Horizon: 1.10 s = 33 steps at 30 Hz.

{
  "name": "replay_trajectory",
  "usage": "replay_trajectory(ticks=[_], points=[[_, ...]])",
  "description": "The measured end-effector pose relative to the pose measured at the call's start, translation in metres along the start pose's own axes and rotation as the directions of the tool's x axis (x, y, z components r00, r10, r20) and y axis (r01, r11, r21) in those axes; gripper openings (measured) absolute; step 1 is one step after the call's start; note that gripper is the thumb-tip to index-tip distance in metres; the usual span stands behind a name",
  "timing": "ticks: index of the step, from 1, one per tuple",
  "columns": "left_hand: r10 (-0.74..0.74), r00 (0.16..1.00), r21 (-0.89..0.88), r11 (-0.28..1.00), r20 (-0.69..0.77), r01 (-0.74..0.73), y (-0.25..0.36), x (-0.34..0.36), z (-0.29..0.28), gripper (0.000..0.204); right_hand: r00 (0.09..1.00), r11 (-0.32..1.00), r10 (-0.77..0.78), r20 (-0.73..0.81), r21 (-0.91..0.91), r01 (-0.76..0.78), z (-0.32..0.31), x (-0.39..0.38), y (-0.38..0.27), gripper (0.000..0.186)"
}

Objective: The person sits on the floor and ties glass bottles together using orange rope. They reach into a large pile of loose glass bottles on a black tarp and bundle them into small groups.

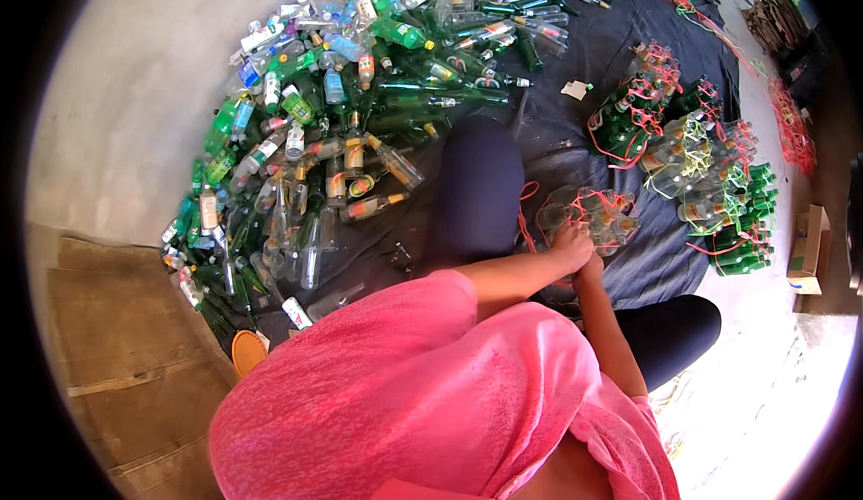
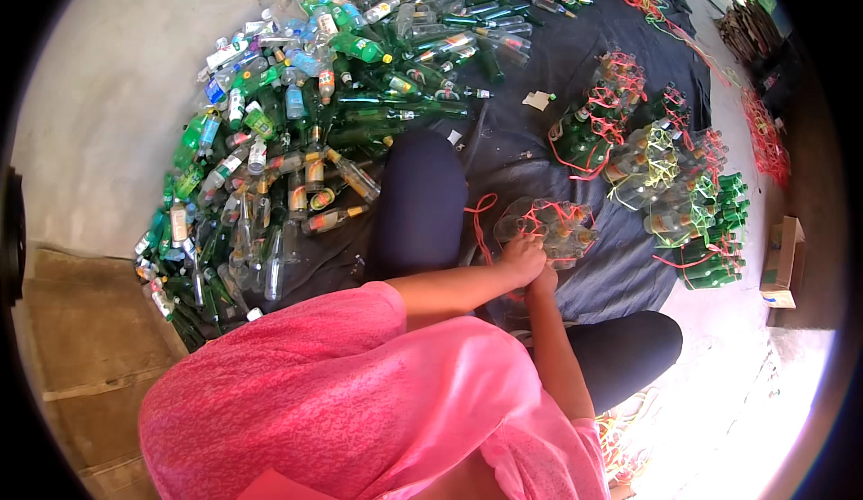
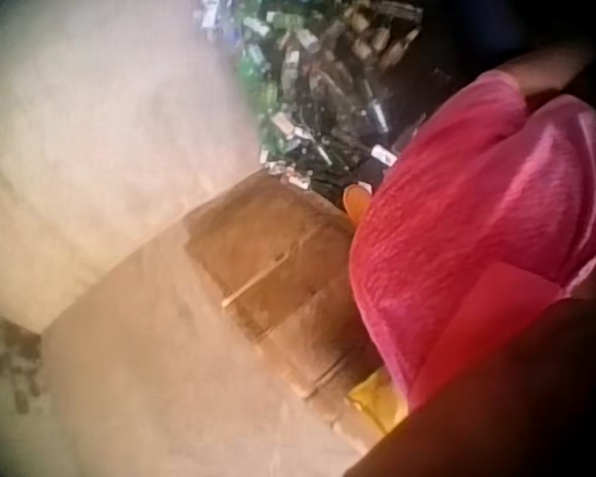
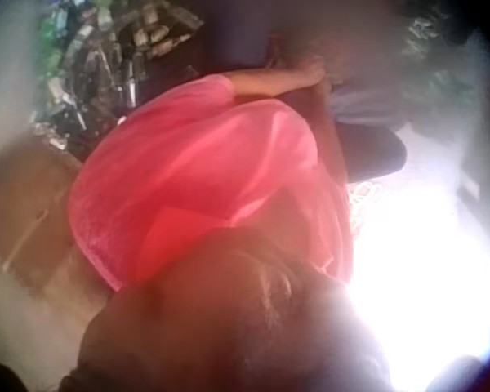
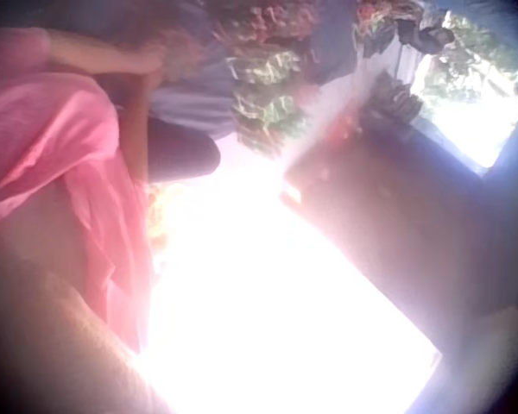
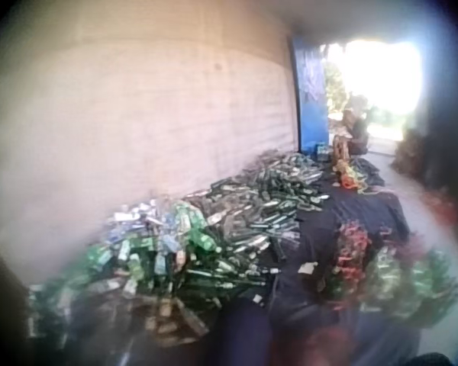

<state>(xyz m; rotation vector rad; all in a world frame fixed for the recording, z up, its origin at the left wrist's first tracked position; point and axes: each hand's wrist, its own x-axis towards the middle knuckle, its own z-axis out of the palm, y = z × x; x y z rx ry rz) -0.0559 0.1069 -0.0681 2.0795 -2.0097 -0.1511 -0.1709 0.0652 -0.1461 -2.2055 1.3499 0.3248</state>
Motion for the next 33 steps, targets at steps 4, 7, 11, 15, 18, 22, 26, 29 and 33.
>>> replay_trajectory(ticks=[4, 7, 11, 15, 18, 22, 26, 29, 33], points=[[0.021, 1.0, -0.019, 1.0, 0.015, -0.021, -0.002, 0.005, -0.005, 0.023, 0.976, 0.52, 0.189, 0.107, 0.833, -0.192, 0.004, 0.003, 0.002, 0.021], [0.046, 0.998, 0.005, 0.999, 0.047, -0.046, -0.003, 0.007, -0.012, 0.023, 0.951, -0.038, 0.218, 0.218, 0.976, -0.215, 0.01, 0.006, 0.006, 0.021], [0.056, 0.996, -0.084, 0.995, 0.068, -0.05, -0.002, 0.011, -0.016, 0.022, 0.991, 0.717, 0.13, 0.028, 0.688, -0.113, 0.01, 0.012, 0.022, 0.02], [0.054, 0.994, -0.072, 0.996, 0.097, -0.047, -0.013, 0.013, -0.002, 0.022, 0.984, 0.992, -0.125, -0.125, -0.028, 0.123, 0.003, 0.003, 0.013, 0.032], [0.017, 0.994, -0.081, 0.997, 0.111, -0.008, -0.013, 0.017, 0.006, 0.022, 0.985, 0.976, -0.142, -0.096, -0.18, 0.123, 0.006, 0.006, 0.018, 0.037], [-0.01, 0.975, -0.113, 0.993, 0.22, 0.035, -0.007, 0.022, 0.007, 0.022, 0.985, 0.904, -0.167, -0.044, -0.405, 0.135, 0.022, 0.018, 0.037, 0.024], [0.008, 0.956, -0.113, 0.993, 0.292, 0.026, 0.0, 0.032, -0.01, 0.023, 0.914, 0.8, 0.362, -0.183, 0.564, -0.204, 0.054, 0.048, 0.062, 0.028], [-0.039, 0.896, -0.06, 0.996, 0.442, 0.073, -0.012, 0.024, -0.018, 0.027, 0.923, 0.844, 0.328, -0.2, 0.501, -0.191, 0.033, 0.014, 0.017, 0.04], [-0.027, 0.855, -0.002, 0.999, 0.517, 0.033, -0.004, 0.036, -0.044, 0.032, 0.904, 0.866, 0.317, -0.288, 0.477, -0.152, 0.012, 0.002, 0.003, 0.048]])
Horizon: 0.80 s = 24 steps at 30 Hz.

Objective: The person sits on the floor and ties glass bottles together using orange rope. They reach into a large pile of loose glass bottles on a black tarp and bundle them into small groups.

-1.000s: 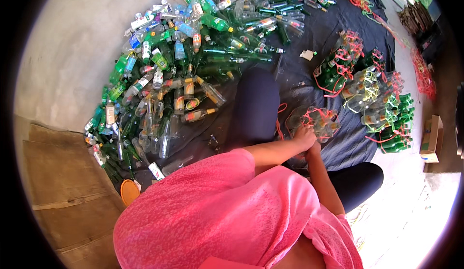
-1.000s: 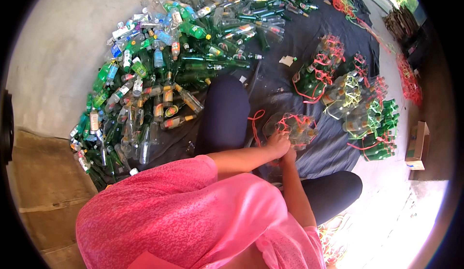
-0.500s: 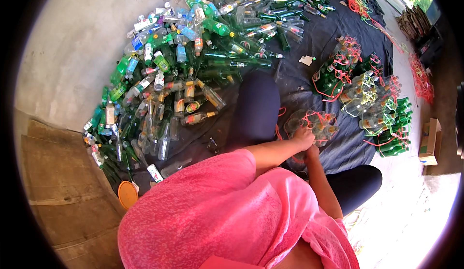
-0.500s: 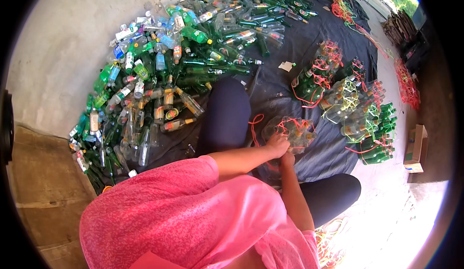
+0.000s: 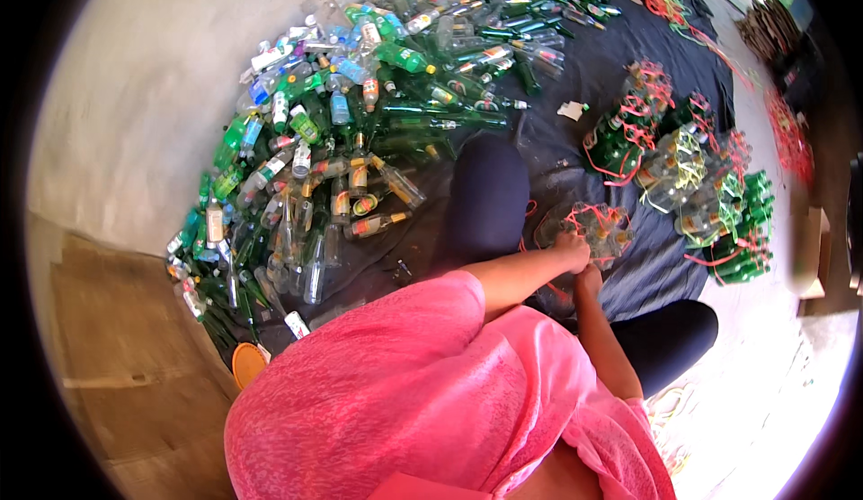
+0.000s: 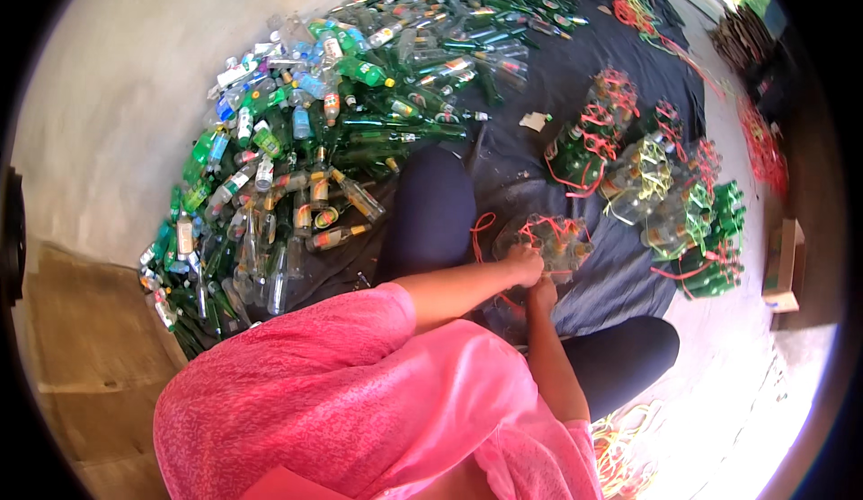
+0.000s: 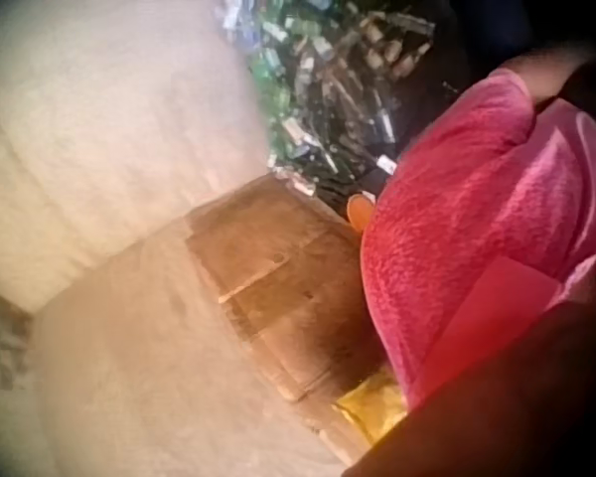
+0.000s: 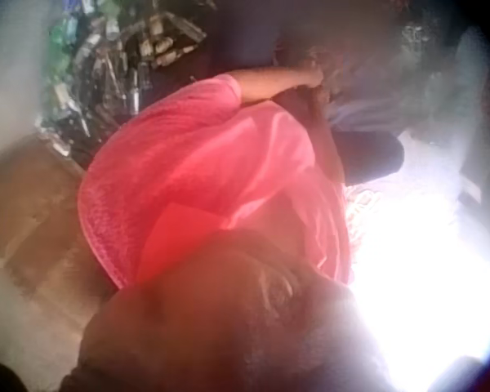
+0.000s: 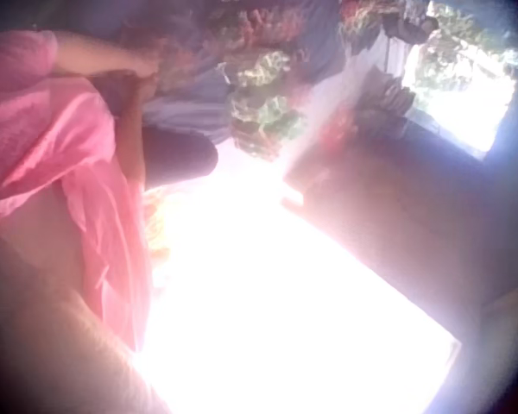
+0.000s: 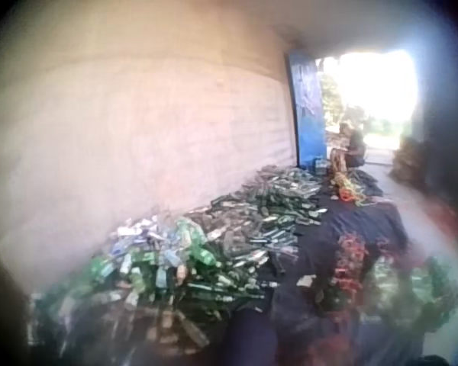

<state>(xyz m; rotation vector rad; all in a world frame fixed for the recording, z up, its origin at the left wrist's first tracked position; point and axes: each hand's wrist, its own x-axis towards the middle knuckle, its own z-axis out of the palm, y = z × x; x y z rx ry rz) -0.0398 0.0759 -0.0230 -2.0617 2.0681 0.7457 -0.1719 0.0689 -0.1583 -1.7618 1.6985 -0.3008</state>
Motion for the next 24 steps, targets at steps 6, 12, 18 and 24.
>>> replay_trajectory(ticks=[6, 12, 18, 24], points=[[0.197, 0.971, 0.55, 0.8, 0.136, -0.239, 0.004, 0.01, -0.02, 0.032, 0.997, 0.998, 0.05, 0.064, 0.023, -0.051, -0.013, -0.007, -0.032, 0.042], [0.294, 0.916, 0.678, 0.616, 0.274, -0.401, 0.001, 0.024, -0.028, 0.027, 0.988, 0.981, 0.136, 0.067, 0.131, -0.144, -0.032, -0.022, -0.038, 0.031], [0.356, 0.91, 0.581, 0.703, 0.212, -0.41, 0.006, 0.016, -0.045, 0.027, 0.971, 0.964, 0.191, 0.142, 0.158, -0.213, -0.043, -0.024, -0.015, 0.037], [0.268, 0.954, 0.442, 0.846, 0.132, -0.299, -0.007, 0.015, -0.064, 0.025, 0.988, 0.999, -0.034, 0.149, 0.018, 0.032, -0.036, -0.015, -0.02, 0.03]])
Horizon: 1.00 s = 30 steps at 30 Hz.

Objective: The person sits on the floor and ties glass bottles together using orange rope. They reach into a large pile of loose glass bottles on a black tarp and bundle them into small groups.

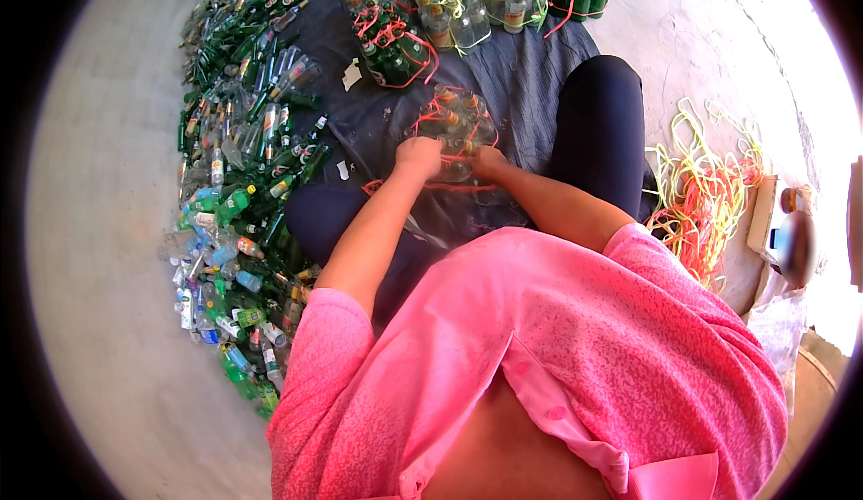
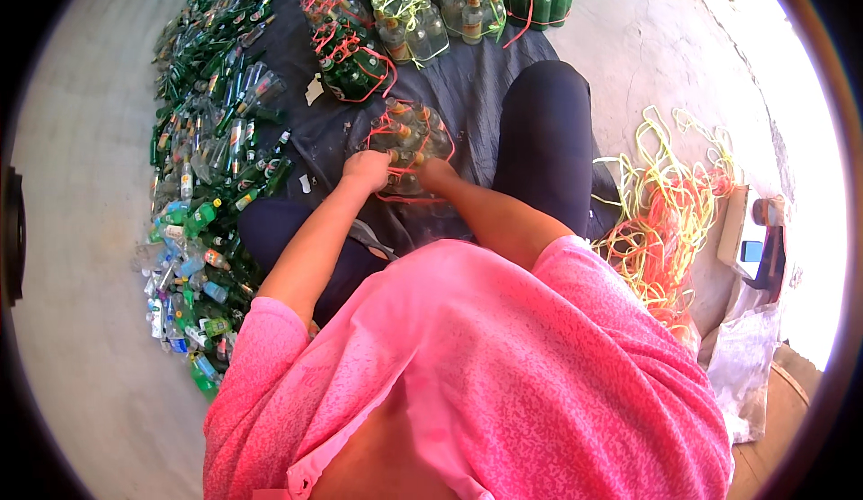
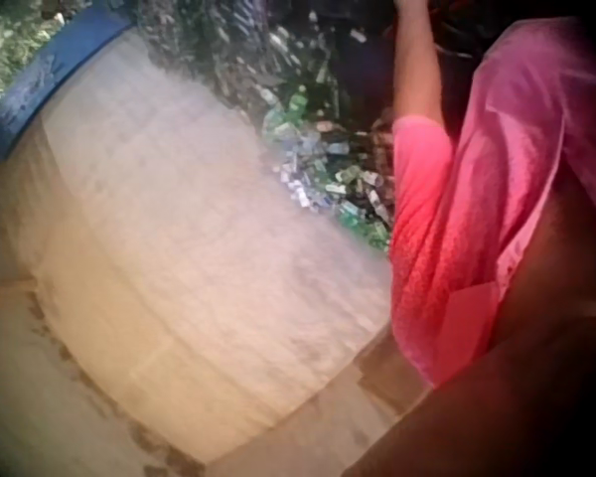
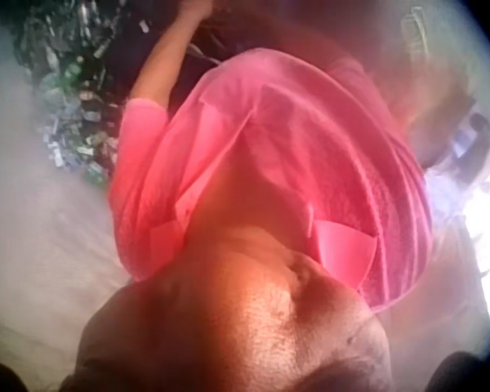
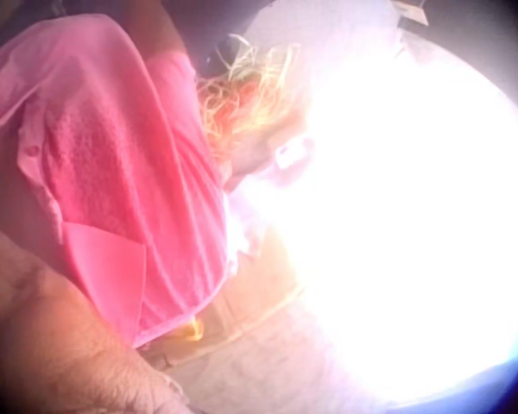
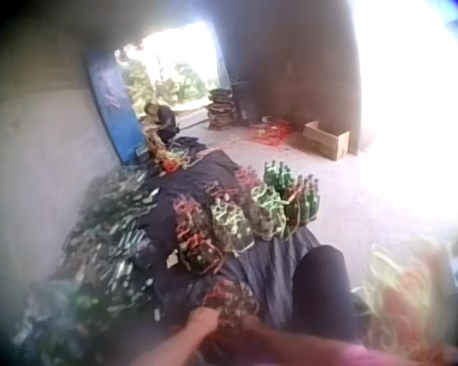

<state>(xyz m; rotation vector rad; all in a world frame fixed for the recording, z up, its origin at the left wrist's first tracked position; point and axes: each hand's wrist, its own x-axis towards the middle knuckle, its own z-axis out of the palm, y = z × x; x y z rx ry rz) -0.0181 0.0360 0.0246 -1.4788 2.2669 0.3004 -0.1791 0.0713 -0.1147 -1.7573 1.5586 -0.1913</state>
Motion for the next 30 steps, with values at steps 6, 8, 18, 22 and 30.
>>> replay_trajectory(ticks=[6, 8, 18, 22, 30], points=[[0.023, 0.999, -0.126, 0.992, -0.022, -0.026, -0.027, 0.001, 0.005, 0.019, 0.985, 0.943, 0.163, -0.05, 0.302, -0.14, 0.001, -0.005, -0.015, 0.041], [0.017, 0.998, -0.13, 0.991, -0.053, -0.024, -0.033, 0.003, 0.011, 0.018, 0.988, 0.959, 0.138, -0.068, 0.259, -0.116, 0.005, -0.001, -0.017, 0.041], [-0.078, 0.973, -0.274, 0.962, -0.217, 0.016, -0.043, 0.016, 0.021, 0.014, 0.978, 0.941, 0.207, -0.038, 0.28, -0.188, 0.019, 0.014, -0.013, 0.039], [-0.087, 0.952, -0.313, 0.95, -0.293, -0.01, -0.041, 0.022, 0.024, 0.013, 0.962, 0.908, 0.272, -0.021, 0.335, -0.25, 0.021, 0.013, -0.016, 0.038], [0.017, 0.897, -0.154, 0.983, -0.442, -0.095, -0.04, 0.038, 0.014, 0.009, 0.978, 0.928, 0.208, 0.024, 0.311, -0.205, 0.035, 0.028, 0.001, 0.034]])
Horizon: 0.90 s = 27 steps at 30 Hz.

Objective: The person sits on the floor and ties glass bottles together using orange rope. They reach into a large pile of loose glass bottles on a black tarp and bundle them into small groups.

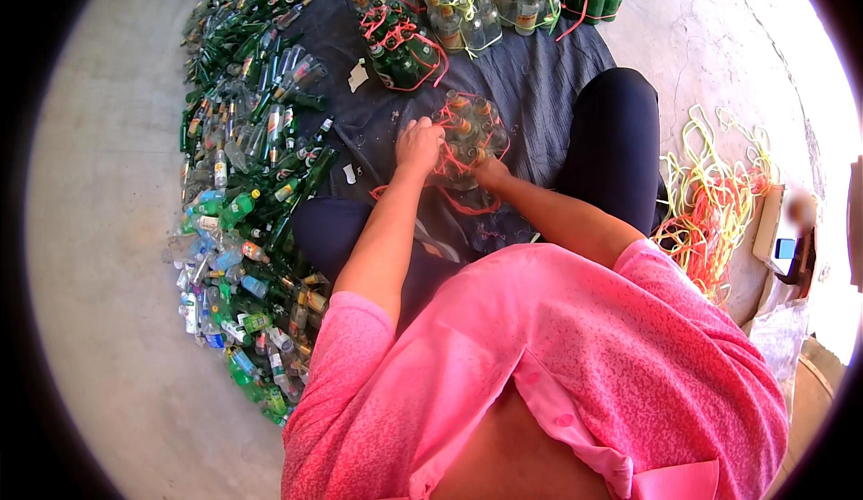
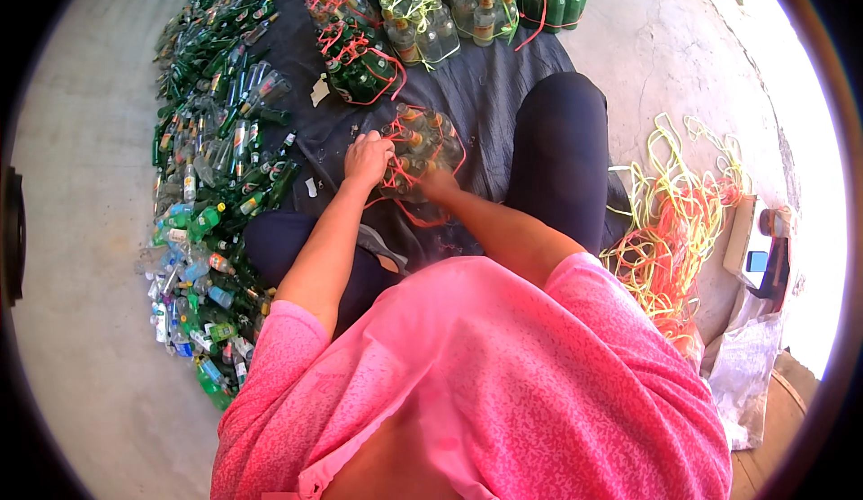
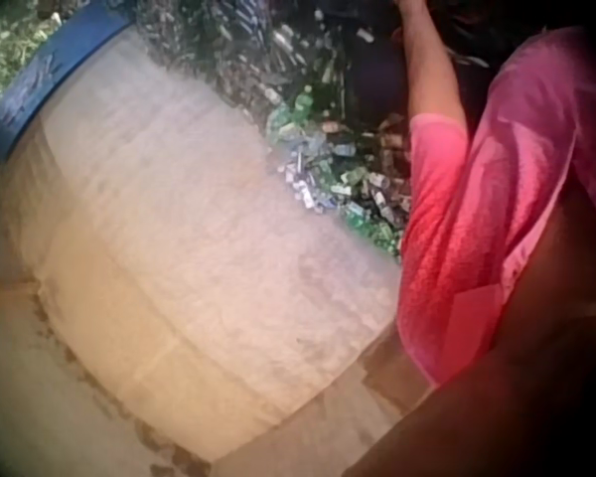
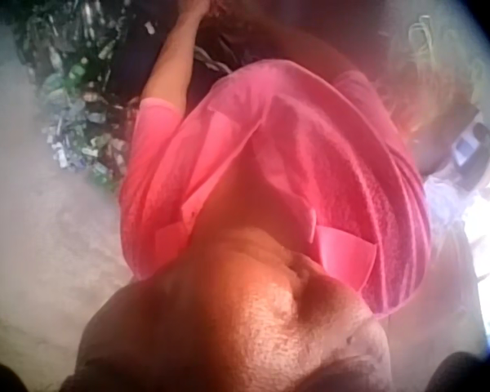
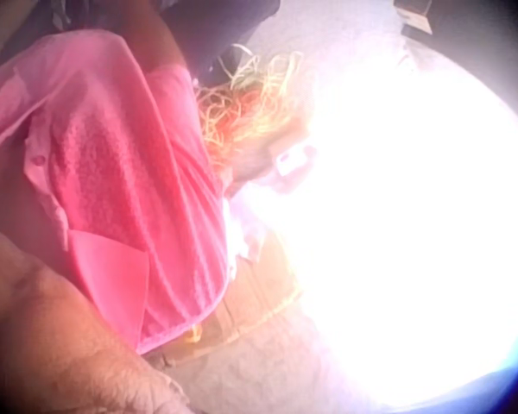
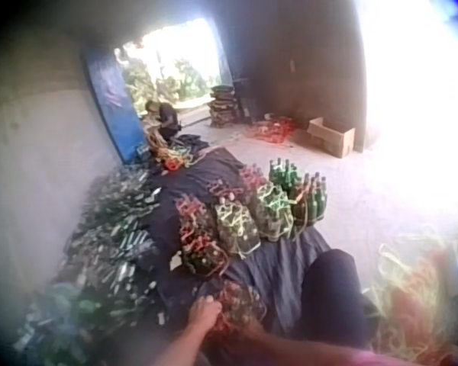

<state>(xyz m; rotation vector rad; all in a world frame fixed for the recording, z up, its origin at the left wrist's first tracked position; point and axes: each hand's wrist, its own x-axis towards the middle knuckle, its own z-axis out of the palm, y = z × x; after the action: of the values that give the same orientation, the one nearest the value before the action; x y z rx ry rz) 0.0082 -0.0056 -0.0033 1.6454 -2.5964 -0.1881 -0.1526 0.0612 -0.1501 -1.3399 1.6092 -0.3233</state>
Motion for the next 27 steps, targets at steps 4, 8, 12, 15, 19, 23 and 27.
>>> replay_trajectory(ticks=[4, 8, 12, 15, 19, 23, 27], points=[[0.001, 1.0, 0.031, 1.0, 0.025, -0.002, -0.008, 0.007, 0.012, 0.011, 0.987, 0.987, -0.156, 0.023, -0.044, 0.157, 0.004, -0.007, -0.005, 0.032], [-0.082, 0.985, 0.018, 0.997, 0.151, 0.081, -0.008, 0.014, 0.011, 0.017, 0.96, 0.938, -0.261, 0.101, -0.21, 0.277, -0.002, -0.01, -0.006, 0.034], [-0.149, 0.962, -0.038, 0.986, 0.231, 0.162, -0.003, 0.03, 0.0, 0.025, 0.867, 0.74, -0.458, 0.195, -0.458, 0.493, 0.0, 0.014, 0.015, 0.034], [-0.167, 0.955, -0.113, 0.973, 0.244, 0.199, -0.016, 0.025, 0.012, 0.023, 0.897, 0.787, -0.396, 0.199, -0.429, 0.443, -0.01, -0.003, 0.0, 0.035], [-0.211, 0.956, -0.124, 0.963, 0.205, 0.239, -0.027, 0.015, 0.022, 0.02, 0.973, 0.91, -0.147, 0.179, -0.361, 0.204, -0.024, -0.029, -0.032, 0.026], [-0.248, 0.956, -0.153, 0.95, 0.155, 0.271, -0.022, 0.014, 0.012, 0.019, 0.887, 0.711, -0.403, 0.225, -0.533, 0.459, -0.021, -0.016, -0.004, 0.025], [-0.385, 0.923, -0.201, 0.903, 0.019, 0.381, 0.001, -0.007, 0.003, 0.02, 0.893, 0.657, -0.366, 0.264, -0.606, 0.448, -0.033, -0.018, -0.007, 0.025]])
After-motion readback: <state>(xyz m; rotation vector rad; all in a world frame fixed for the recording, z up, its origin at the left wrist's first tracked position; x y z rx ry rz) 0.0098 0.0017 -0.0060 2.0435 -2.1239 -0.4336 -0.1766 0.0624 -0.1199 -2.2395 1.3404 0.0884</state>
